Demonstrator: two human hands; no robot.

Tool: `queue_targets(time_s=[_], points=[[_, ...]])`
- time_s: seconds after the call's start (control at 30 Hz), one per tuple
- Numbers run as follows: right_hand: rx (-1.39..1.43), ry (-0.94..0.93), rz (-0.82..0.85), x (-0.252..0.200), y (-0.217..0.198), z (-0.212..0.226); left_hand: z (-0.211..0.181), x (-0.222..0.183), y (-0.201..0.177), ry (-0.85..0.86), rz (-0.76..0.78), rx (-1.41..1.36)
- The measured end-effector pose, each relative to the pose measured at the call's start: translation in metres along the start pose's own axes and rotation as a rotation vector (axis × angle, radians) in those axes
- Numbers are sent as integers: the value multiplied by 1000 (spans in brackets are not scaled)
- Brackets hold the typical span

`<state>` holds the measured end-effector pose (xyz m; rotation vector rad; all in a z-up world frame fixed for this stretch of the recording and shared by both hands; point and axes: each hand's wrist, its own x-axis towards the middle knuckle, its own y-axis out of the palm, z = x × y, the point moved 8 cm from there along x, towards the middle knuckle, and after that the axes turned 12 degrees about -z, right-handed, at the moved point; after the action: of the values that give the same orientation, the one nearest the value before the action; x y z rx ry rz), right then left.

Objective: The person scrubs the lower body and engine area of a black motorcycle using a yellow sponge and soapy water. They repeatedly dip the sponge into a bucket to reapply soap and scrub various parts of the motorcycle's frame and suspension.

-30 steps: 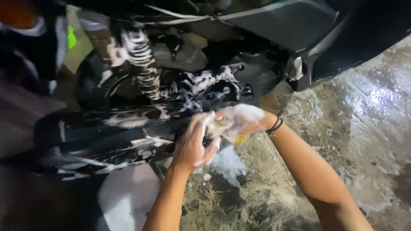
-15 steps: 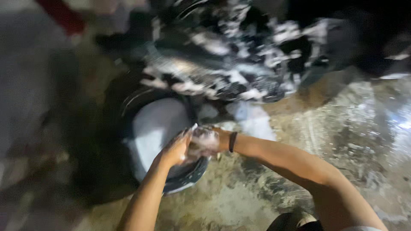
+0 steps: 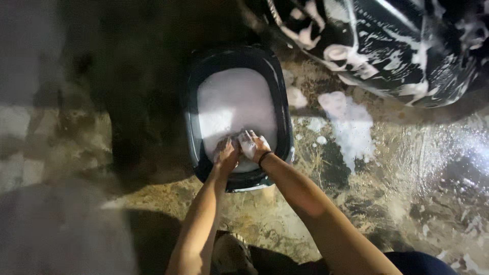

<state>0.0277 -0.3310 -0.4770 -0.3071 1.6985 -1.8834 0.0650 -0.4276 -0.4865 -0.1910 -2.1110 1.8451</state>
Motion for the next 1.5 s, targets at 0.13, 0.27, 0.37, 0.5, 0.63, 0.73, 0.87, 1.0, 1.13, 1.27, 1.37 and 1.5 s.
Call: queue_targets(time_s=[0.13, 0.27, 0.37, 0.5, 0.63, 0.73, 0.87, 1.0, 1.13, 1.27, 1.37, 1.5], points=[[51, 34, 147, -8, -18, 7, 4, 5, 12, 47, -34, 42], [-161, -105, -70, 1, -53, -4, 7, 24, 9, 53, -82, 67], [-129, -97, -121, 0, -42, -14, 2, 25, 7, 25, -103, 74], [-98, -124, 92, -15, 9, -14, -24, 16, 3, 35, -68, 82], [-93, -135, 162, -12, 27, -24, -28, 21, -5, 7, -78, 109], [-146, -113, 28, -3, 16, -38, -11, 40, -8, -51, -160, 126], [-189, -88, -7, -4, 8, -43, -6, 53, -14, -92, -279, 134], [-69, -127, 87, -23, 16, -25, -43, 28, 3, 39, -42, 253], [-40, -165, 18, -29, 4, -15, -46, 16, -13, 69, 70, 235], [-18, -216, -164, -21, -47, -35, -31, 51, -63, 33, 173, 170], [14, -287, -255, -20, -91, -51, -45, 76, -122, 42, 179, 72], [18, -346, -301, -38, -130, -74, -92, 102, -212, 133, -73, -199]])
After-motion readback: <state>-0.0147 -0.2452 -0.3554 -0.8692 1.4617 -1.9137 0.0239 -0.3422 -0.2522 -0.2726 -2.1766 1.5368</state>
